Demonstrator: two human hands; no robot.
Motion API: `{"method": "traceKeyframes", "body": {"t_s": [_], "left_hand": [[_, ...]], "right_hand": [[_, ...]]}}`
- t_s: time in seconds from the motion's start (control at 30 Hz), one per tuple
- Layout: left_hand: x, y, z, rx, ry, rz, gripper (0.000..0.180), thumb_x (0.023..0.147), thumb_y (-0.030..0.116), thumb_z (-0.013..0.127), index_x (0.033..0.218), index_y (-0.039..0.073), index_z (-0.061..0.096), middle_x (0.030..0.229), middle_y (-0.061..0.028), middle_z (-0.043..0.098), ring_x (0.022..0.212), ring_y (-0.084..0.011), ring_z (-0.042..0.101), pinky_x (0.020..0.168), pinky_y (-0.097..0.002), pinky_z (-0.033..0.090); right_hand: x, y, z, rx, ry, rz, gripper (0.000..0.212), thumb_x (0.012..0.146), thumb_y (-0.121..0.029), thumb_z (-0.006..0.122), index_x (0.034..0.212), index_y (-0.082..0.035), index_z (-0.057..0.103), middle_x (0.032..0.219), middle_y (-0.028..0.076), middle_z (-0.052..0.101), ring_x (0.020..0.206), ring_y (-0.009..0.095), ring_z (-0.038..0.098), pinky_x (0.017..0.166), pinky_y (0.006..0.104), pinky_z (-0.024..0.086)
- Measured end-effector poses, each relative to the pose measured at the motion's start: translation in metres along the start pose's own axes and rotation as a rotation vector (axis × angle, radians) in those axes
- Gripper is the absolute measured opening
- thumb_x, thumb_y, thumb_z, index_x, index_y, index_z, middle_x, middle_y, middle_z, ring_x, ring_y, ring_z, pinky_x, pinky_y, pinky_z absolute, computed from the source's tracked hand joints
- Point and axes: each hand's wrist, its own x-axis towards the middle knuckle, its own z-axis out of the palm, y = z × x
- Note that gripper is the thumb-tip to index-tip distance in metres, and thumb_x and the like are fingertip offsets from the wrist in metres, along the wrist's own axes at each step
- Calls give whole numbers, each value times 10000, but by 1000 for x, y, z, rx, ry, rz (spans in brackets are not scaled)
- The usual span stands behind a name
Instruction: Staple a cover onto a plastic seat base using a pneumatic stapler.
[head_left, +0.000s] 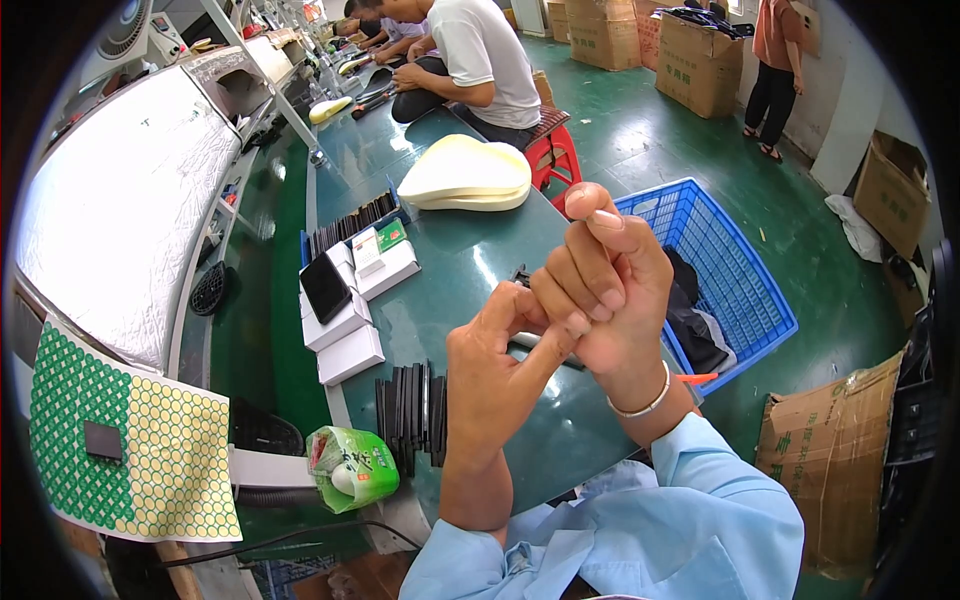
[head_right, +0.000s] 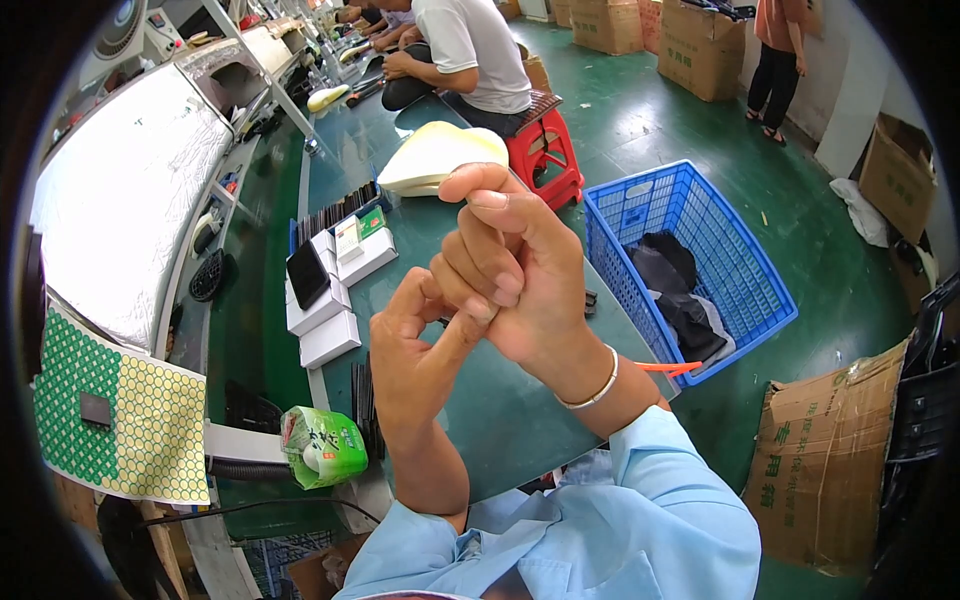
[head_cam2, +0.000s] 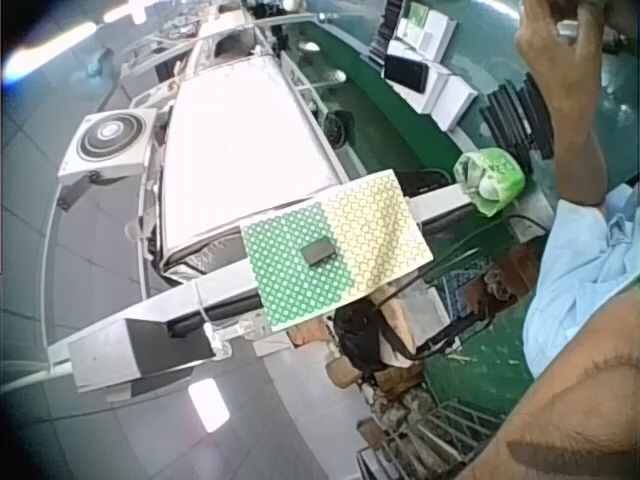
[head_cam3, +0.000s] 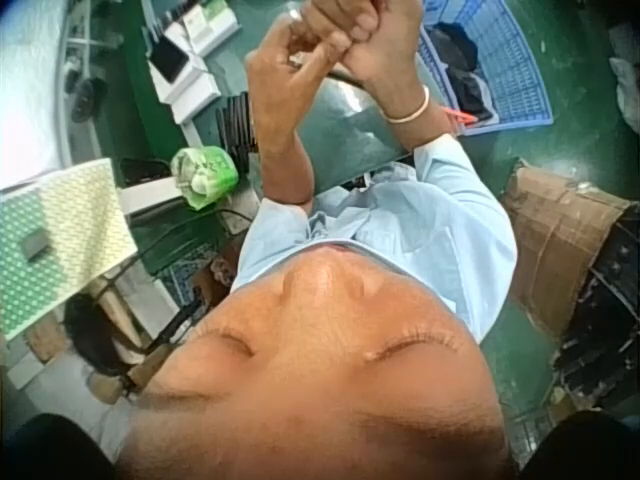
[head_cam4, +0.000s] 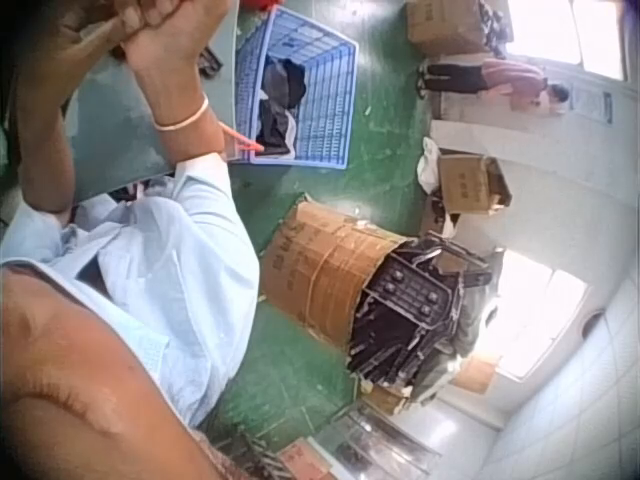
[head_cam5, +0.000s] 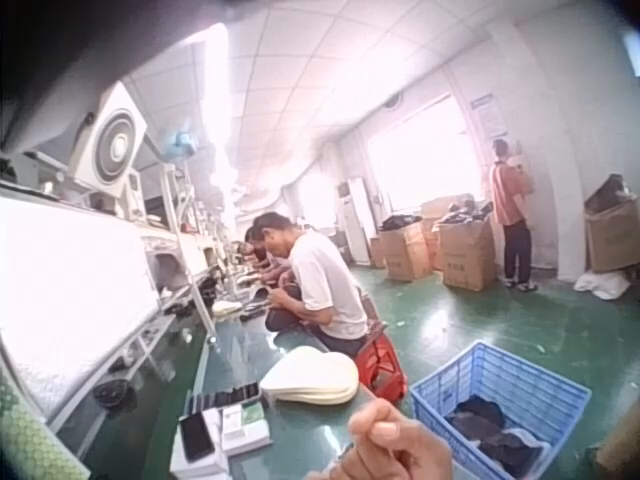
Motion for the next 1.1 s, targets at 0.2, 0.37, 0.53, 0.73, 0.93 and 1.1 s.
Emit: {"method": "traceKeyframes", "body": {"t_s": [0.2, 0.37, 0.53, 0.73, 0.93, 1.1], "left_hand": [[0, -1, -1, 0, 1, 19, 189, 773, 98, 690, 796, 4, 528, 705, -67, 624, 690, -86, 573, 624, -218, 440], [0, -1, 0, 9, 2, 16, 189, 772, 105, 693, 804, 3, 537, 708, -67, 627, 694, -87, 576, 627, -215, 441], [0, -3, -1, 3, 2, 38, 189, 768, 105, 697, 812, -1, 546, 706, -70, 627, 691, -88, 574, 624, -214, 440], [0, -3, -2, 17, -4, 31, 196, 762, 103, 701, 812, -4, 545, 724, -67, 630, 691, -92, 577, 631, -222, 447], [0, -4, -3, 4, -1, 33, 194, 760, 96, 700, 815, -5, 543, 720, -66, 626, 692, -93, 578, 636, -224, 451], [1, 0, -4, 3, -21, 28, 208, 747, 87, 709, 820, -17, 545, 733, -78, 625, 699, -116, 605, 632, -232, 467]], "right_hand": [[1, -1, -1, 16, -14, 1, 235, 871, -128, 408, 980, 10, 564, 413, -4, 321, 337, 96, 284, 354, 239, 304], [2, 0, -2, 8, -5, -10, 233, 870, -126, 412, 982, 9, 565, 423, -1, 328, 350, 97, 289, 366, 239, 299], [1, 0, -1, 19, 3, -5, 232, 867, -131, 418, 983, 4, 567, 422, -4, 320, 357, 94, 275, 368, 240, 285], [0, 1, -2, 4, 20, -14, 231, 865, -134, 420, 982, -6, 573, 419, -12, 307, 356, 93, 268, 368, 244, 278], [0, 2, -2, -13, 50, -27, 225, 858, -134, 425, 968, -12, 579, 421, -15, 296, 357, 88, 255, 370, 243, 275], [-1, 0, -2, -32, 93, -60, 217, 857, -136, 428, 956, -12, 576, 431, -18, 284, 363, 83, 242, 372, 240, 271]]}}
